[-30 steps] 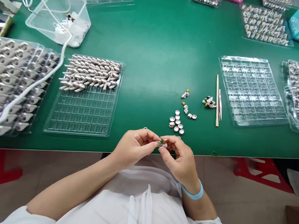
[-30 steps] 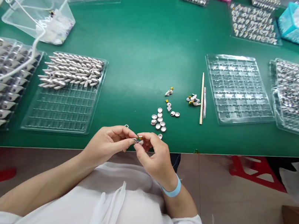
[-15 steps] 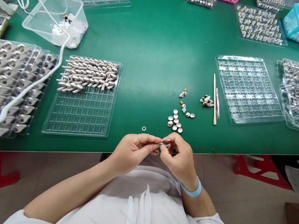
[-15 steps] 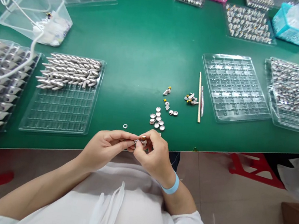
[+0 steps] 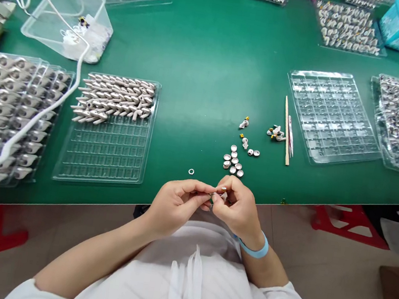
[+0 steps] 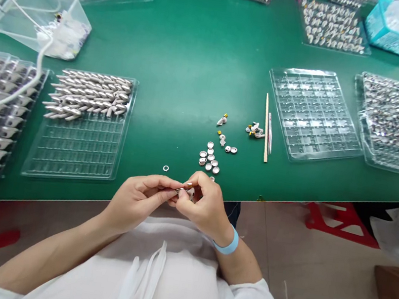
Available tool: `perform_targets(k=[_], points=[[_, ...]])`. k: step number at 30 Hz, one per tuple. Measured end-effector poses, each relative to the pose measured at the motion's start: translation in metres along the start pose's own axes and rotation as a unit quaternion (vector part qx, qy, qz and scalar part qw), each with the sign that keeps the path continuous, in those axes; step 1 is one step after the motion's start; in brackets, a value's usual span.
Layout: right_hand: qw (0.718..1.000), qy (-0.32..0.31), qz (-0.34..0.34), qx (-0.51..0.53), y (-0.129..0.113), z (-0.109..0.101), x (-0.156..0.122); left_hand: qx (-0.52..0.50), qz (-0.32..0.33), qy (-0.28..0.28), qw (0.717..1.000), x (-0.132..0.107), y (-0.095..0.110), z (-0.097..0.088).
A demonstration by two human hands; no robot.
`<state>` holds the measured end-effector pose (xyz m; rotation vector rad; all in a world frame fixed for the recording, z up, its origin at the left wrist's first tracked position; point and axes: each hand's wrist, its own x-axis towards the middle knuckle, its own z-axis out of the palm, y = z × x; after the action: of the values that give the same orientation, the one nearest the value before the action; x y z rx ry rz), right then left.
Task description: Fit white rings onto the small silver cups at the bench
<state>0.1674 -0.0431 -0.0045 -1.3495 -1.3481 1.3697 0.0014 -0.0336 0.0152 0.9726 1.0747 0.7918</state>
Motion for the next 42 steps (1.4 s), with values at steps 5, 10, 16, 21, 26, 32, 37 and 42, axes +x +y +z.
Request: perform_targets(k=[5, 10, 16, 21, 26, 32, 37, 42], points=[[1.000, 0.011, -0.007, -0.005, 0.001, 0.004, 0.003, 0.015, 0.012, 0.007, 1.000, 0.000, 0.001, -0.001], [0.999, 0.010, -0.020, -0.036, -0.002, 0.004, 0.006, 0.008, 0.004, 0.003, 1.000, 0.003, 0.003, -0.005], [1.000, -0.003, -0.018, 0.012, 0.000, -0.003, 0.003, -0.011, -0.030, 0.001, 0.999, 0.007, 0.010, -0.009], [0.998, 0.022, -0.019, 0.064, 0.008, -0.007, -0.006, -0.018, -0.021, -0.004, 1.000, 0.009, 0.009, -0.007], [0.997, 0.050, -0.014, 0.056, 0.011, -0.008, -0.012, -0.006, -0.027, -0.025, 0.999, 0.009, 0.006, -0.006], [0.993, 0.054, -0.009, 0.101, 0.014, -0.006, -0.014, -0.010, -0.052, -0.060, 0.997, 0.012, 0.004, -0.007], [0.991, 0.064, -0.009, 0.115, 0.016, -0.003, -0.014, -0.069, -0.065, -0.050, 0.994, 0.015, -0.001, -0.005], [0.992, 0.072, -0.017, 0.099, 0.018, 0.000, -0.015, -0.057, -0.043, -0.057, 0.996, 0.016, -0.003, -0.003]])
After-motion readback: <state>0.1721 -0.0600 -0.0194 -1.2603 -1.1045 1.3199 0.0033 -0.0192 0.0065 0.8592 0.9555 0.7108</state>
